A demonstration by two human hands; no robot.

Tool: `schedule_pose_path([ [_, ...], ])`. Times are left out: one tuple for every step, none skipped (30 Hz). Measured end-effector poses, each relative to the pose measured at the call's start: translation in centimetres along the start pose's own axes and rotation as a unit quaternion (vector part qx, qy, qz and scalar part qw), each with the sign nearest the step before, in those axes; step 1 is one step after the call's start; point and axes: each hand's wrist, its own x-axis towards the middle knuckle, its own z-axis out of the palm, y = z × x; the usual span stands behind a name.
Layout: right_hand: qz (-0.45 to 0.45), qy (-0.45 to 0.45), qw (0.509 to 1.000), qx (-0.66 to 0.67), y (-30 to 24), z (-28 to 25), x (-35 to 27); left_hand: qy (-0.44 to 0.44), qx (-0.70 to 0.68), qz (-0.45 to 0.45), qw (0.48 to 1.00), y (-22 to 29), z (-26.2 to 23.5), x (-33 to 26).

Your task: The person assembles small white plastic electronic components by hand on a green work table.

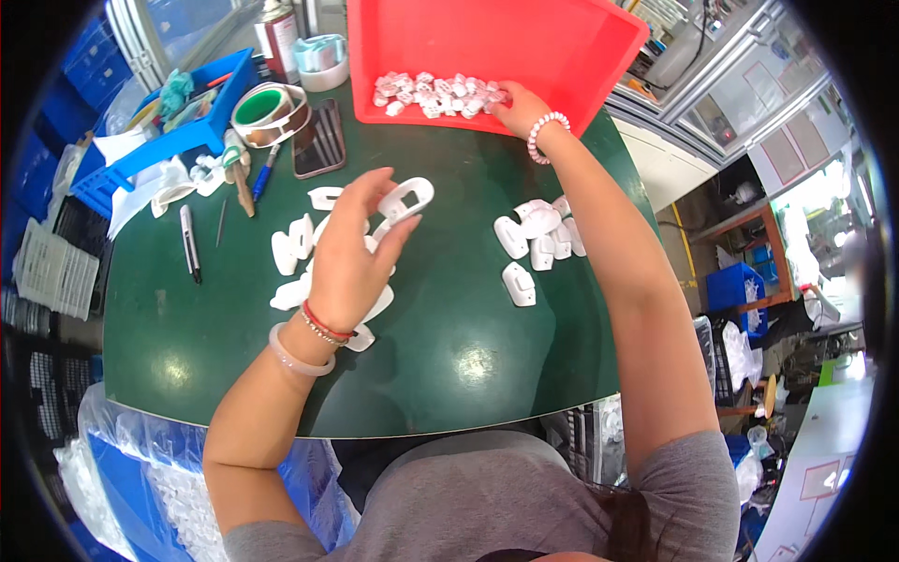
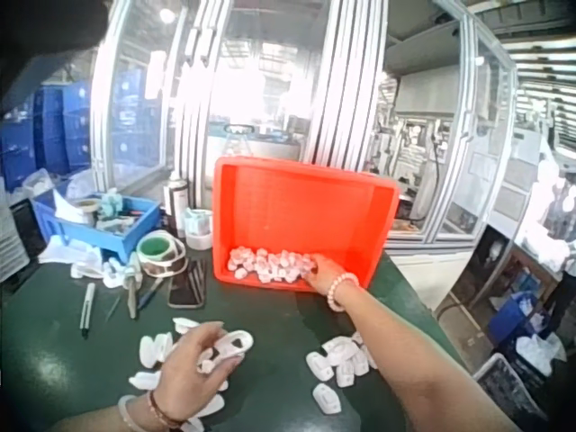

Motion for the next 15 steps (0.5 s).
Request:
schedule_pose_path([
  [0.028,-0.018,0.999,0.025,0.5,0.5,0.9,-0.005,0.03,0.008,1.0,0.2,-0.2,0.1],
  [0.057,-0.036,0.997,0.048,0.9,0.7,1.5,-0.001,0.033,0.006,0.999,0.3,-0.3,0.2],
  [0.058,-0.027,0.997,0.049,1.4,1.0,1.8,-0.007,0.059,0.042,0.997,0.3,-0.4,0.4],
  [0.054,-0.03,0.997,0.05,0.8,1.0,1.8,-0.012,0.086,0.076,0.993,0.2,-0.6,0.5],
  [0.054,-0.02,0.998,0.027,0.4,0.9,1.6,-0.002,0.074,0.069,0.995,0.1,-0.5,0.4],
  [0.056,-0.009,0.998,0.003,0.2,0.8,1.3,0.0,0.074,0.067,0.995,-0.1,-0.6,0.4],
  [0.055,-0.012,0.998,0.002,0.0,0.5,0.8,-0.002,0.08,0.075,0.994,-0.1,-0.7,0.3],
  [0.071,0.033,0.996,0.045,-0.1,0.2,0.1,-0.005,0.084,0.084,0.993,-0.2,-0.8,0.3],
  [0.087,0.078,0.989,0.088,0.0,0.0,-0.8,-0.005,0.082,0.082,0.993,0.0,-0.6,0.0],
  [0.065,0.074,0.985,0.141,-0.5,-0.7,-2.2,-0.019,-0.017,0.008,1.0,0.4,-0.3,-0.2],
  [0.042,0.067,0.977,0.198,-1.5,-1.2,-4.1,-0.032,-0.113,-0.066,0.991,0.6,-0.3,-0.3],
  [0.078,-0.025,0.921,0.38,-3.2,-2.5,-6.7,-0.034,-0.116,-0.068,0.99,0.7,-0.2,-0.2],
  [0.111,-0.118,0.821,0.548,-5.2,-3.7,-9.4,-0.069,-0.239,-0.16,0.955,0.8,-0.3,-0.1],
  [0.132,-0.192,0.747,0.622,-6.8,-4.8,-11.9,-0.102,-0.355,-0.249,0.895,1.0,-0.5,0.0],
  [0.141,-0.24,0.688,0.67,-7.5,-5.2,-13.8,-0.127,-0.392,-0.28,0.867,1.2,-0.7,0.1],
])
